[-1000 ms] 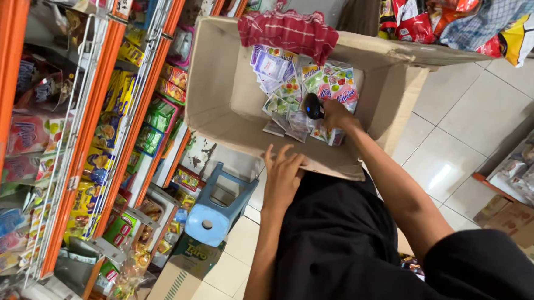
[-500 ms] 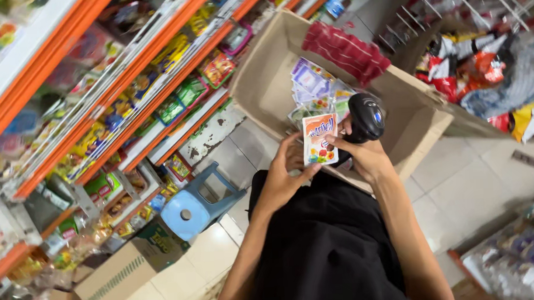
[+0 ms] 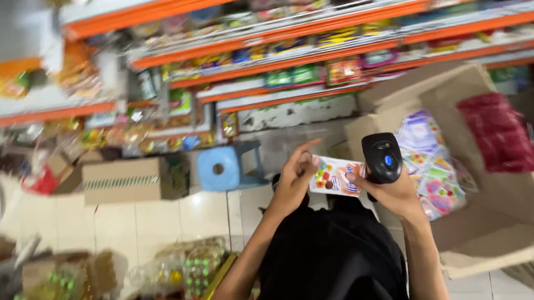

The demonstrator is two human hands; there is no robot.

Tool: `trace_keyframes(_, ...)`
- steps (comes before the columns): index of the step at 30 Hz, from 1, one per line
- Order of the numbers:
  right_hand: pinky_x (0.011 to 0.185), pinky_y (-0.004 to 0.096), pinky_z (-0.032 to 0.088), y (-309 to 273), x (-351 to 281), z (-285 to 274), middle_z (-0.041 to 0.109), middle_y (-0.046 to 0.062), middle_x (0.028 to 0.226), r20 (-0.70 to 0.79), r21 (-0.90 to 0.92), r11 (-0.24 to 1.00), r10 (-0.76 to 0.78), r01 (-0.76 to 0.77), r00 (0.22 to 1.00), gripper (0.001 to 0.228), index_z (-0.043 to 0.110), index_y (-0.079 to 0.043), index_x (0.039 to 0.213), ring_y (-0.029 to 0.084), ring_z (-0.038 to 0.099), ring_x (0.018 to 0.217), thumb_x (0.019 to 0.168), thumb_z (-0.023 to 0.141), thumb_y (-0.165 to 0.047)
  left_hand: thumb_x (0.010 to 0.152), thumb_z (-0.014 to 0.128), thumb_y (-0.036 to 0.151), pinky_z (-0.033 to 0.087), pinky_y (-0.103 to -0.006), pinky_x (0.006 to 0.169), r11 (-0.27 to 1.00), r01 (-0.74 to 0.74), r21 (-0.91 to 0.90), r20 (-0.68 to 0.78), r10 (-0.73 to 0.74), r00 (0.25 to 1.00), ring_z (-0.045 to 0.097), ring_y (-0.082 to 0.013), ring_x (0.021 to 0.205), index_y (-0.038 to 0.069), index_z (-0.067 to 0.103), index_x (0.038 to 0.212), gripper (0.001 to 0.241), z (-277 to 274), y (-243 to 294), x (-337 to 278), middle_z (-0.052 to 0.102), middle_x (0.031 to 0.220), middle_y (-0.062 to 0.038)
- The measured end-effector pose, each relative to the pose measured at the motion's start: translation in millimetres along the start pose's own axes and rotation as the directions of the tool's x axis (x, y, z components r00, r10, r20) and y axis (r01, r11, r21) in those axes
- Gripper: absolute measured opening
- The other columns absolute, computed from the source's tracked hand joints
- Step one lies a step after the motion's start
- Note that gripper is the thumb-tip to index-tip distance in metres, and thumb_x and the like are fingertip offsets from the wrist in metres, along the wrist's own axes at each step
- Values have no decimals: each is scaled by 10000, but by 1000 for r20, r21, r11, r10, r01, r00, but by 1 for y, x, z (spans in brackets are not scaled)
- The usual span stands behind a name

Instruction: The person scans items from a box using a handheld scanner and places them onto shelves in an aisle.

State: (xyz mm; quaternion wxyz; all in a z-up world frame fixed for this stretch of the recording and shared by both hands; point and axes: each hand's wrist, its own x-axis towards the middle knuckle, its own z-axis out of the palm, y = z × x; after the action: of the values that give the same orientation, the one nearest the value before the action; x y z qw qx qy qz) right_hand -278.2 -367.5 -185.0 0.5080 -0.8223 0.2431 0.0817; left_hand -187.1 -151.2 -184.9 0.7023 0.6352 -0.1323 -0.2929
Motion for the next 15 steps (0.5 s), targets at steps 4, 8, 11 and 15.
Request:
trace_keyframes(4,604,324,471,-68,8,55,615,51,740,39,191,978,-89,80,995,257,634,-24,821,123,544,680,853,827,-191,1154,528,173,515,-229,863,857,-261,445,-169,367,915,644,-43,983,80,593,1385,257,-63,24,-30,691,1082,-39)
trace_keyframes(8,707,311,547,-116,7,93,747,83,820,212,552,830,-46,-81,976,134,707,-44,982,165,722,764,932,662,-159,1052,568,181,525,-280,605,966,-164,-202,-472,50,880,657,-93,752,78,556,1272,243,-132,34,-49,663,890,-22)
trace_keyframes(11,730,348,561,-130,14,118,746,90,916,164,697,717,-197,28,966,104,639,-9,978,204,726,799,969,657,-110,1059,601,95,458,-252,579,313,-425,-850,-458,-37,888,594,-108,704,133,558,1365,311,-185,32,-45,683,981,-36)
trace_keyframes(15,764,357,563,-126,19,140,734,111,901,134,576,810,-228,111,964,118,690,30,993,208,710,828,964,687,-85,1023,664,116,475,-338,621,928,-369,52,-451,352,820,604,-128,700,111,541,1380,377,-218,37,-36,617,851,14)
